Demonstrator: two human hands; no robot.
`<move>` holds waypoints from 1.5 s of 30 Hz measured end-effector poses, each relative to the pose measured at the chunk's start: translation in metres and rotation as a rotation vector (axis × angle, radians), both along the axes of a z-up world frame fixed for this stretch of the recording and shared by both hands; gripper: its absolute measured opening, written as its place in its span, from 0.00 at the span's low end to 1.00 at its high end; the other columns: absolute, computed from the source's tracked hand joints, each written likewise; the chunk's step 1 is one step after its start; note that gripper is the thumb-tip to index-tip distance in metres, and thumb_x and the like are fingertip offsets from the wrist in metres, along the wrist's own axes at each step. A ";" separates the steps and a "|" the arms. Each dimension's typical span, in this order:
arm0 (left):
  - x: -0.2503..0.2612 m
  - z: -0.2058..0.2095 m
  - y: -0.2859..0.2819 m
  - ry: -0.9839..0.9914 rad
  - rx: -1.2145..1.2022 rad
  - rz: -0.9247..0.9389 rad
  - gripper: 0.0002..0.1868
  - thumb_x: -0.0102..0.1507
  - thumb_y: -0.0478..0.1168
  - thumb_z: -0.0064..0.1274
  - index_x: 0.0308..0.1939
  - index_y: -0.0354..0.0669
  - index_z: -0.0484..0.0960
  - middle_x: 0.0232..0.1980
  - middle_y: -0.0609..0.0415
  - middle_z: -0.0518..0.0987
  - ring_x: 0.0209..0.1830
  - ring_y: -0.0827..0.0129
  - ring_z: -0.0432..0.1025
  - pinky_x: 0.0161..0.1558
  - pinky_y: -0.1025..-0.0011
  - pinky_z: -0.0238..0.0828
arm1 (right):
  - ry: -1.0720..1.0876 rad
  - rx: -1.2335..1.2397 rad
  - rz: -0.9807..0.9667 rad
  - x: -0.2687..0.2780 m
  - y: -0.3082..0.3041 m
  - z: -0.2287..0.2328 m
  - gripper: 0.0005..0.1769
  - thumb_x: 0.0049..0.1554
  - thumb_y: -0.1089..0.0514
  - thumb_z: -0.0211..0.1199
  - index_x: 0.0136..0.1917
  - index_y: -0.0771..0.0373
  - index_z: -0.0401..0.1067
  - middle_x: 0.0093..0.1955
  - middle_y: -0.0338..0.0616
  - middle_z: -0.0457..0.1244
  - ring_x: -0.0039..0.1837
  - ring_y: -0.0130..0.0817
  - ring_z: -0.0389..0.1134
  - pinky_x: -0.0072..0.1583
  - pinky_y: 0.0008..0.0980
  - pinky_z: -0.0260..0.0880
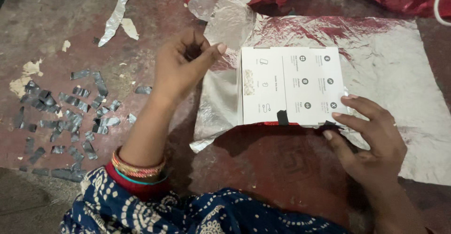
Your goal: The person wraps a small white box with silver and red wrapping paper. They fold the paper around the box and secure it with black tape, adjusting the paper and taping multiple edges to complete the wrapping.
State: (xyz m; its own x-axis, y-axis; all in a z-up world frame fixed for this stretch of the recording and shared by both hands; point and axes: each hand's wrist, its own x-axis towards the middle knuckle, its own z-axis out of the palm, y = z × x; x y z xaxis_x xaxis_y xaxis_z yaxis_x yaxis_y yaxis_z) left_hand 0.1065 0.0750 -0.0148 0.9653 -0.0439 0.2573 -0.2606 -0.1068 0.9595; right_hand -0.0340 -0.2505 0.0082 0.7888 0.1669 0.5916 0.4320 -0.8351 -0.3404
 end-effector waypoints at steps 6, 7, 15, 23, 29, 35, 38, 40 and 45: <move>-0.046 0.031 -0.030 -0.623 0.536 -0.215 0.11 0.60 0.46 0.69 0.41 0.49 0.87 0.46 0.58 0.80 0.50 0.65 0.73 0.49 0.66 0.72 | 0.017 0.038 0.012 -0.001 -0.003 -0.007 0.15 0.51 0.67 0.77 0.50 0.59 0.78 0.62 0.47 0.68 0.68 0.41 0.69 0.66 0.35 0.72; -0.052 0.034 -0.038 -0.622 0.564 -0.215 0.13 0.59 0.47 0.69 0.42 0.48 0.87 0.46 0.56 0.80 0.51 0.64 0.72 0.50 0.64 0.70 | 0.013 0.077 0.028 -0.001 -0.003 -0.008 0.15 0.52 0.67 0.77 0.51 0.58 0.78 0.63 0.45 0.68 0.68 0.39 0.69 0.65 0.33 0.72; -0.086 0.056 -0.064 -0.482 0.684 -0.182 0.08 0.53 0.45 0.68 0.35 0.52 0.88 0.39 0.60 0.80 0.49 0.63 0.71 0.52 0.59 0.63 | 0.061 0.089 0.036 0.002 0.002 -0.003 0.17 0.46 0.67 0.76 0.49 0.61 0.76 0.60 0.47 0.68 0.67 0.44 0.68 0.66 0.39 0.67; -0.082 0.063 -0.079 -0.266 0.807 -0.188 0.06 0.53 0.43 0.64 0.29 0.48 0.84 0.34 0.57 0.80 0.44 0.57 0.73 0.45 0.55 0.63 | 0.061 0.147 0.051 0.001 0.005 -0.009 0.14 0.52 0.65 0.75 0.51 0.58 0.78 0.63 0.44 0.68 0.72 0.41 0.66 0.67 0.35 0.67; -0.088 0.064 -0.079 -0.376 0.813 -0.234 0.06 0.58 0.41 0.61 0.34 0.45 0.81 0.37 0.53 0.79 0.45 0.54 0.72 0.46 0.55 0.62 | 0.069 0.162 0.061 0.001 0.003 -0.012 0.12 0.53 0.65 0.75 0.50 0.60 0.76 0.63 0.43 0.69 0.73 0.42 0.66 0.69 0.37 0.67; -0.114 0.064 -0.070 -0.475 0.690 -0.417 0.07 0.61 0.41 0.59 0.39 0.43 0.79 0.43 0.53 0.77 0.48 0.57 0.71 0.51 0.59 0.63 | 0.102 0.205 0.049 0.002 0.001 -0.010 0.19 0.47 0.62 0.75 0.51 0.63 0.73 0.62 0.46 0.67 0.71 0.46 0.65 0.69 0.41 0.66; -0.125 0.062 -0.063 -0.495 0.684 -0.457 0.06 0.63 0.40 0.59 0.40 0.44 0.78 0.43 0.55 0.78 0.48 0.59 0.71 0.52 0.61 0.65 | 0.089 0.146 0.047 0.001 -0.001 -0.009 0.18 0.48 0.61 0.77 0.51 0.61 0.76 0.65 0.46 0.67 0.72 0.45 0.65 0.69 0.40 0.67; -0.127 0.059 -0.061 -0.496 0.702 -0.461 0.06 0.63 0.41 0.59 0.40 0.45 0.79 0.42 0.57 0.79 0.48 0.60 0.72 0.51 0.62 0.66 | 0.073 0.137 0.055 0.001 -0.002 -0.010 0.15 0.49 0.62 0.76 0.50 0.59 0.77 0.66 0.45 0.67 0.72 0.44 0.65 0.70 0.40 0.67; -0.124 0.055 -0.063 -0.493 0.685 -0.431 0.11 0.61 0.44 0.61 0.44 0.46 0.81 0.41 0.56 0.80 0.45 0.60 0.75 0.46 0.61 0.66 | 0.076 0.135 0.071 0.004 0.000 -0.011 0.13 0.51 0.62 0.76 0.49 0.60 0.76 0.67 0.44 0.67 0.75 0.44 0.64 0.71 0.41 0.66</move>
State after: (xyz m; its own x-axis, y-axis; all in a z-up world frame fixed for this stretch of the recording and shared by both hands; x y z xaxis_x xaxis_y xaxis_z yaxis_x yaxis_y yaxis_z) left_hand -0.0176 0.0125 0.0399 0.6200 -0.6637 0.4184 -0.7684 -0.4057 0.4949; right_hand -0.0304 -0.2508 -0.0032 0.8213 0.1471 0.5511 0.4571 -0.7477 -0.4817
